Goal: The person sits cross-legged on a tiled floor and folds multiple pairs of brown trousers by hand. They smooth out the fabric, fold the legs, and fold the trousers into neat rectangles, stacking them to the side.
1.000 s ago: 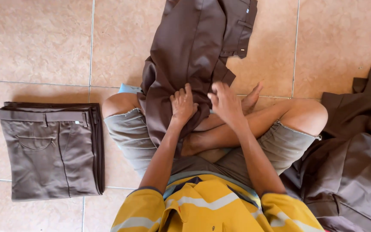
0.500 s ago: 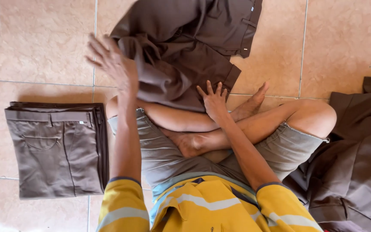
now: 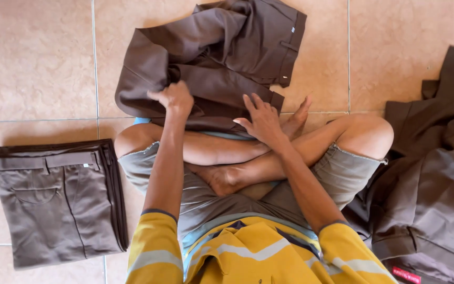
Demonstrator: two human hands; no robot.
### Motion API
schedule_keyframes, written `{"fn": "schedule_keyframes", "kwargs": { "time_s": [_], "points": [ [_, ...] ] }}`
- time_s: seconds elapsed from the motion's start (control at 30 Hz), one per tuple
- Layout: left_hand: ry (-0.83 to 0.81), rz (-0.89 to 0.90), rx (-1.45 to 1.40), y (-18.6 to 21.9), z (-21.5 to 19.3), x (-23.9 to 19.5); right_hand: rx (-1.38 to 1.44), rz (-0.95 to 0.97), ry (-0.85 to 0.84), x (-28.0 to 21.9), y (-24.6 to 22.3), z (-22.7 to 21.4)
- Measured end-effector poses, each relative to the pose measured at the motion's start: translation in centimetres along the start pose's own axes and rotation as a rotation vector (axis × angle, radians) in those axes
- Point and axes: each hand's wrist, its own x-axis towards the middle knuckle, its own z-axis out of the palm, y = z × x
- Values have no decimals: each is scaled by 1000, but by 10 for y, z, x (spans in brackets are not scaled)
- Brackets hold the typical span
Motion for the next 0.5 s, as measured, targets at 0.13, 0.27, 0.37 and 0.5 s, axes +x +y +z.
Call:
{"fn": "schedule_keyframes", "kwargs": {
  "time_s": [0.13, 0.27, 0.37, 0.5],
  "points": [
    [575, 412, -35, 73, -24, 15, 13, -47, -332, 2, -10, 41],
    [709, 730, -105, 128, -21, 16, 27, -136, -477, -4, -11, 32],
    [-109, 482, -139, 109, -3, 11, 293, -43, -431, -1, -4, 28],
    [-14, 501, -112, 71, 12, -15, 595, 198, -148, 10, 26, 49]
  ]
}}
